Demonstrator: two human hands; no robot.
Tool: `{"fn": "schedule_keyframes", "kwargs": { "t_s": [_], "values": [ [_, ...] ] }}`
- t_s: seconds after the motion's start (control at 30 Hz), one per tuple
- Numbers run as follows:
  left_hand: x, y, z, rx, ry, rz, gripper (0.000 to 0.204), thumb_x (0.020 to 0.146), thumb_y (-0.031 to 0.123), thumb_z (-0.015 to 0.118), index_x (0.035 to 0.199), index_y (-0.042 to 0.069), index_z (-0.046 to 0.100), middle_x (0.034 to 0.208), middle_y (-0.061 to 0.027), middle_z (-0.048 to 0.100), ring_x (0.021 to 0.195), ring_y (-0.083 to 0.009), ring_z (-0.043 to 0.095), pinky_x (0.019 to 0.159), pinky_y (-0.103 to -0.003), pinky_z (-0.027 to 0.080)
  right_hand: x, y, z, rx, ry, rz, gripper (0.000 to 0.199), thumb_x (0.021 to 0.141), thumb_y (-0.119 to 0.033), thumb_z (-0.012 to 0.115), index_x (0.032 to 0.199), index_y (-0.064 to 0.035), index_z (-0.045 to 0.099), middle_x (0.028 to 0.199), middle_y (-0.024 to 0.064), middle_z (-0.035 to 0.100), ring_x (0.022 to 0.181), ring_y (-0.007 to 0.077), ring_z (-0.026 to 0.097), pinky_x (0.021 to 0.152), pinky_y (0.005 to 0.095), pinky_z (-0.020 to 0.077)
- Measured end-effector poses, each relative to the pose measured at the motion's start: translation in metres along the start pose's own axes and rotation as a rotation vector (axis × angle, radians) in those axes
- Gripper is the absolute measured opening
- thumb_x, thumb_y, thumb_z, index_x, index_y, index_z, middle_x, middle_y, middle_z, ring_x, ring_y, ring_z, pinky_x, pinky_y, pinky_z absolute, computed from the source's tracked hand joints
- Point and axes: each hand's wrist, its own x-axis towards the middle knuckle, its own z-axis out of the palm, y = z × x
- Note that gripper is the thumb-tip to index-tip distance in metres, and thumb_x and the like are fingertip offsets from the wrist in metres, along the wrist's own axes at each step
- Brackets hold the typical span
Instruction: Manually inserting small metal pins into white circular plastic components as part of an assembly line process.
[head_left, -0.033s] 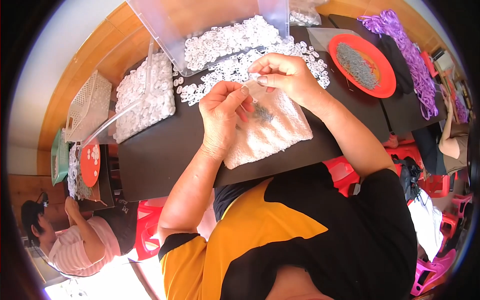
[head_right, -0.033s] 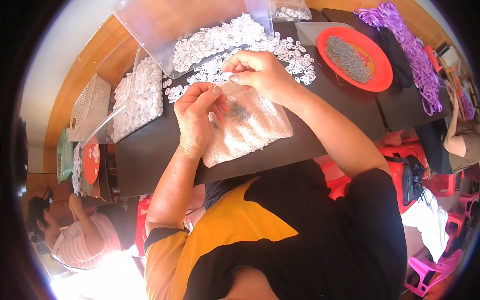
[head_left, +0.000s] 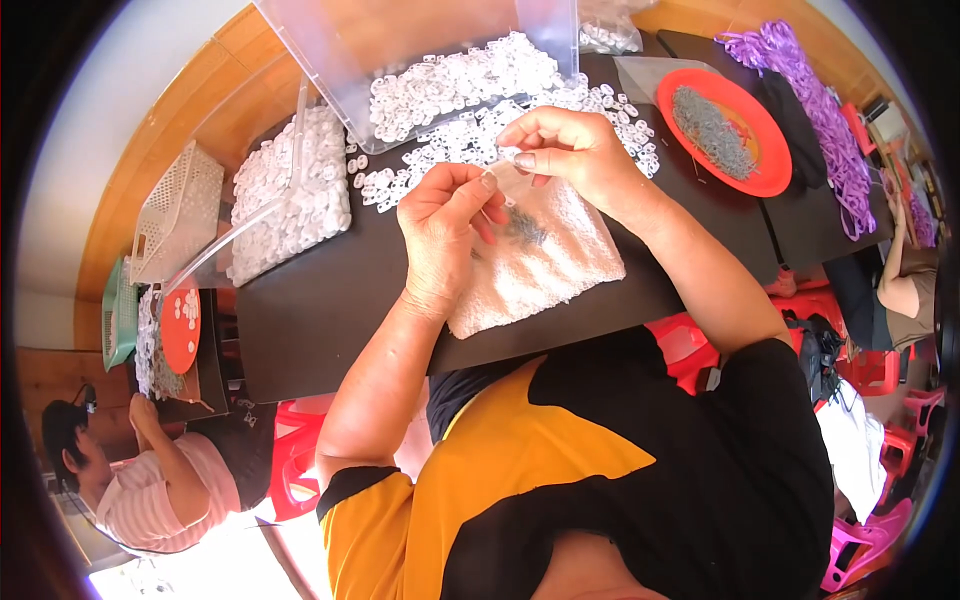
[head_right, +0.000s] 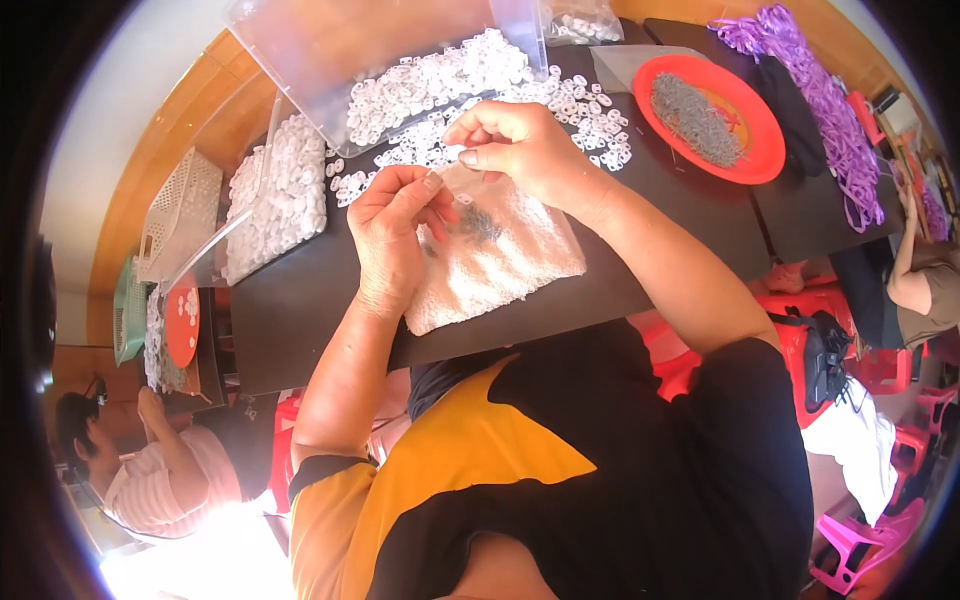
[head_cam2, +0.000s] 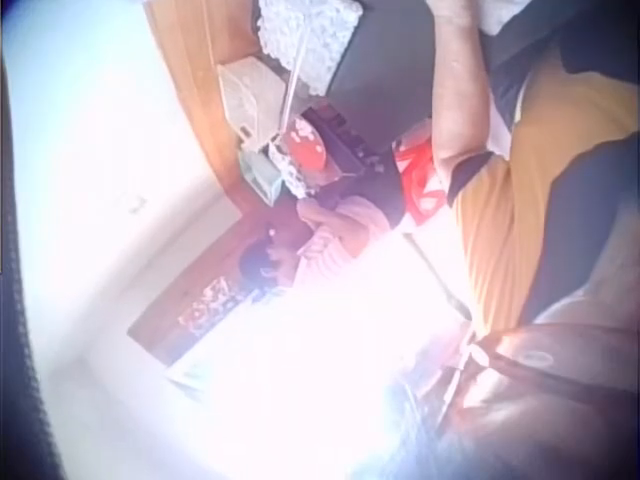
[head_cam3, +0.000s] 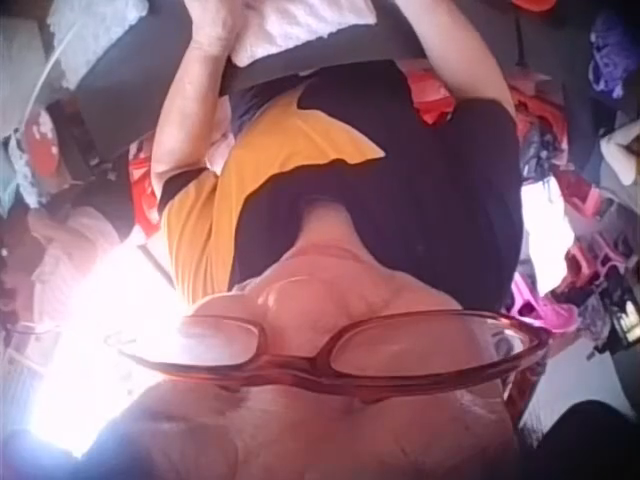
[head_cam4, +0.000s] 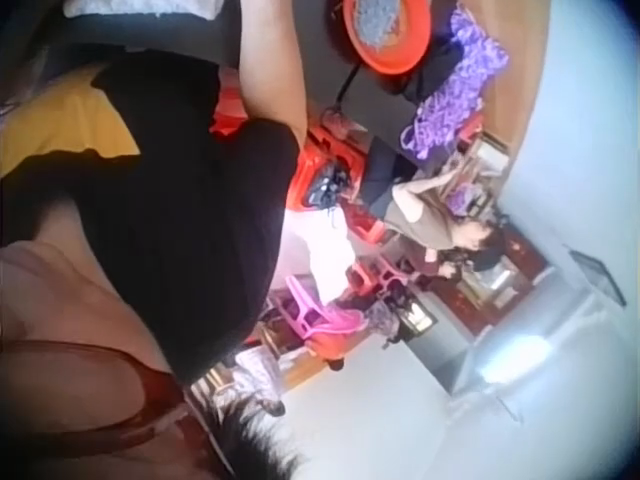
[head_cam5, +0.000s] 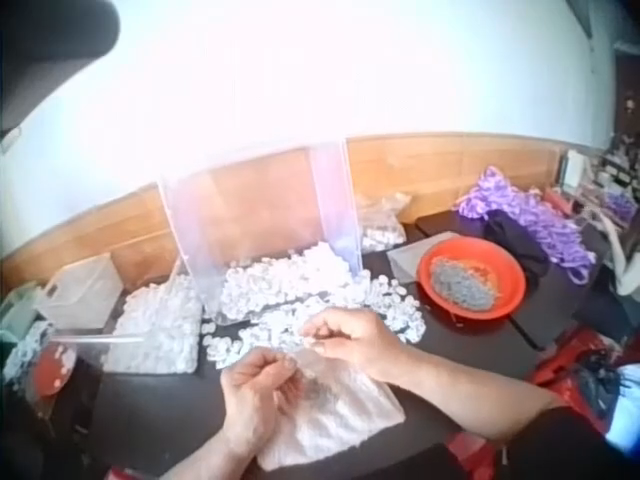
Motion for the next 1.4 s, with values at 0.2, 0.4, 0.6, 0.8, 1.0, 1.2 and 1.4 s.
{"fn": "schedule_keyframes", "kwargs": {
  "t_s": [0.2,0.4,0.6,0.8,1.0,1.2,1.4],
  "values": [
    [0.000,0.001,-0.001,-0.025,-0.003,0.029,0.012,0.091,0.009,0.061,0.092,-0.003,0.061,0.078,-0.0084,0.066,0.061,-0.0115,0.059,0.051,-0.023,0.045,-0.003,-0.012,0.004,0.102,-0.019,0.005,0.016,0.089,-0.006,0.064,0.104,-0.0006,0.067,0.089,0.0037,0.065,0.079,0.0088,0.061,0.065,0.0240,0.0514],
    [0.000,-0.001,-0.001,-0.020,0.014,0.042,0.012,0.092,0.010,0.062,0.092,-0.003,0.061,0.077,-0.0076,0.066,0.061,-0.0109,0.060,0.050,-0.023,0.045,-0.007,-0.013,0.009,0.104,0.024,0.004,0.016,0.088,-0.006,0.065,0.103,-0.0008,0.067,0.089,0.0045,0.067,0.080,0.0089,0.063,0.064,0.0233,0.0519],
    [-0.003,0.001,0.001,-0.006,0.033,0.033,0.011,0.092,0.009,0.063,0.092,-0.002,0.061,0.076,-0.0063,0.065,0.061,-0.0100,0.059,0.050,-0.022,0.044,-0.007,-0.012,0.012,0.075,0.066,-0.025,0.016,0.088,-0.004,0.064,0.103,-0.0007,0.067,0.090,0.0043,0.068,0.080,0.0082,0.065,0.062,0.0216,0.0523],
    [-0.002,0.001,0.002,-0.017,0.025,0.034,0.011,0.092,0.009,0.063,0.092,-0.002,0.062,0.075,-0.0058,0.064,0.061,-0.0094,0.059,0.050,-0.021,0.044,-0.008,-0.013,0.014,0.031,0.043,-0.037,0.014,0.088,-0.004,0.065,0.102,-0.0011,0.068,0.089,0.0034,0.068,0.078,0.0076,0.064,0.062,0.0213,0.0521],
    [-0.003,0.001,0.002,-0.025,0.012,0.026,0.010,0.091,0.008,0.066,0.093,-0.001,0.063,0.076,-0.0054,0.064,0.062,-0.0091,0.059,0.051,-0.020,0.044,-0.008,-0.010,0.017,0.053,0.037,-0.022,0.011,0.088,-0.004,0.065,0.099,-0.0011,0.068,0.088,0.0023,0.068,0.076,0.0075,0.063,0.062,0.0220,0.0514],
    [-0.001,0.001,0.003,-0.072,-0.066,0.085,0.019,0.084,-0.001,0.072,0.101,0.000,0.062,0.081,-0.0049,0.065,0.067,-0.0082,0.060,0.051,-0.020,0.044,-0.007,-0.018,0.009,0.147,0.037,0.021,0.015,0.087,-0.005,0.066,0.101,-0.0002,0.067,0.086,0.0040,0.067,0.075,0.0092,0.063,0.061,0.0230,0.0509],
    [-0.001,0.005,0.004,0.018,-0.135,0.094,0.027,0.081,-0.002,0.075,0.104,0.000,0.061,0.086,-0.0042,0.066,0.072,-0.0066,0.060,0.053,-0.019,0.045,-0.007,-0.021,0.002,0.220,-0.082,0.040,0.029,0.086,-0.003,0.064,0.114,0.0028,0.059,0.080,0.0052,0.066,0.072,0.0103,0.063,0.059,0.0228,0.0498]
  ]
}}
